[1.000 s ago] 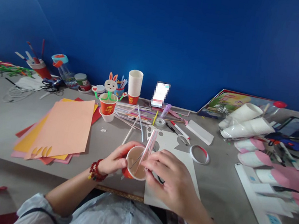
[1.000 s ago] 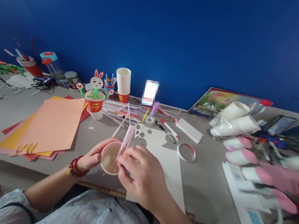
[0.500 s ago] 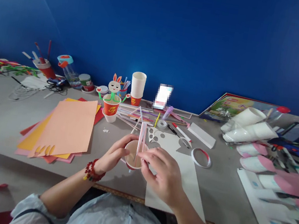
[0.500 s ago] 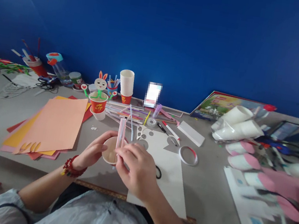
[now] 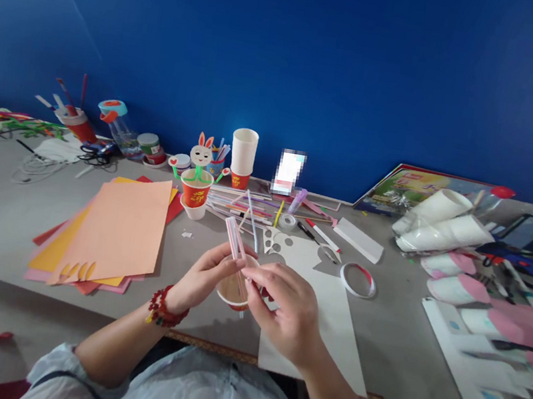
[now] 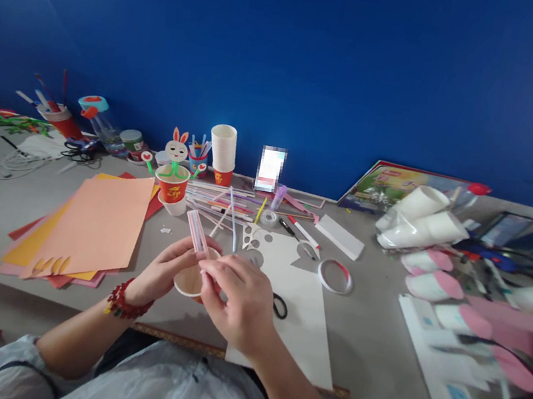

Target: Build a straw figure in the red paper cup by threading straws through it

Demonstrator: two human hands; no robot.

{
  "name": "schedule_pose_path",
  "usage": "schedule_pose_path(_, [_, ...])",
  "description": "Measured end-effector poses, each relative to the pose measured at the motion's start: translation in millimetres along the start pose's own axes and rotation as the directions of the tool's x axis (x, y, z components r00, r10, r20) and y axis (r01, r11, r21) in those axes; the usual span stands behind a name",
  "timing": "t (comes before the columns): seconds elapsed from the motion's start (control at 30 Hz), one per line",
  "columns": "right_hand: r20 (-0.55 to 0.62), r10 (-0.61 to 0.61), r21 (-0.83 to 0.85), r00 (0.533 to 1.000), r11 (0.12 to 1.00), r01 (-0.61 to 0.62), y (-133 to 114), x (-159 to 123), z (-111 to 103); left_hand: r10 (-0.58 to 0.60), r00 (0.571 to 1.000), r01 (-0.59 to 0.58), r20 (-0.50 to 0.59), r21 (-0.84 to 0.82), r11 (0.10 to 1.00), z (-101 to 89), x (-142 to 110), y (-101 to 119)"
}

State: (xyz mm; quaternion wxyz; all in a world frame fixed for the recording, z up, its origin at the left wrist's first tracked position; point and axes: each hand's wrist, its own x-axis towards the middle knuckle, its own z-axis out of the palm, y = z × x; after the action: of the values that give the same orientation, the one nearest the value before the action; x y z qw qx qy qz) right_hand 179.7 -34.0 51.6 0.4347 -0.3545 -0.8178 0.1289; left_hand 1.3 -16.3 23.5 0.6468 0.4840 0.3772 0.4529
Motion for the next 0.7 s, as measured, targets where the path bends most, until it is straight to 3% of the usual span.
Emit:
schedule_pose_path(0.23, [0.104, 0.024, 0.054, 0.994, 0.998, -0.029, 8.9, -10.8, 3.9, 0.132, 0.989, -0.133, -0.063, -0.009, 0.991, -1.0, 1.9, 2.1])
schedule_pose_path(0.33, [0.187, -0.031, 0.044, 0.982, 0.999, 0.023, 14.9, -14.4, 4.9, 0.144, 0.987, -0.145, -0.071, -0.001, 0.989, -1.7, 2.0, 4.1])
schedule_pose_path(0.43, [0.230, -0.058, -0.020, 0.971, 0.998, 0.064, 17.4, -11.8, 4.1, 0.198, 0.978, -0.189, -0.074, 0.106, 0.976, 0.0, 2.1, 9.1])
schedule_pose_path(0.6, [0.284, 0.015, -0.127, 0.959, 0.992, 0.022, 14.7, 2.0, -0.3, 0.329, 0.944, -0.316, -0.003, 0.276, 0.908, 5.8, 2.0, 27.7])
schedule_pose_path(0.7, [0.317, 0.001, -0.131, 0.948, 0.990, 0.043, 16.1, 9.8, -3.0, 0.367, 0.926, -0.348, -0.088, 0.182, 0.920, 7.5, 2.8, 44.4])
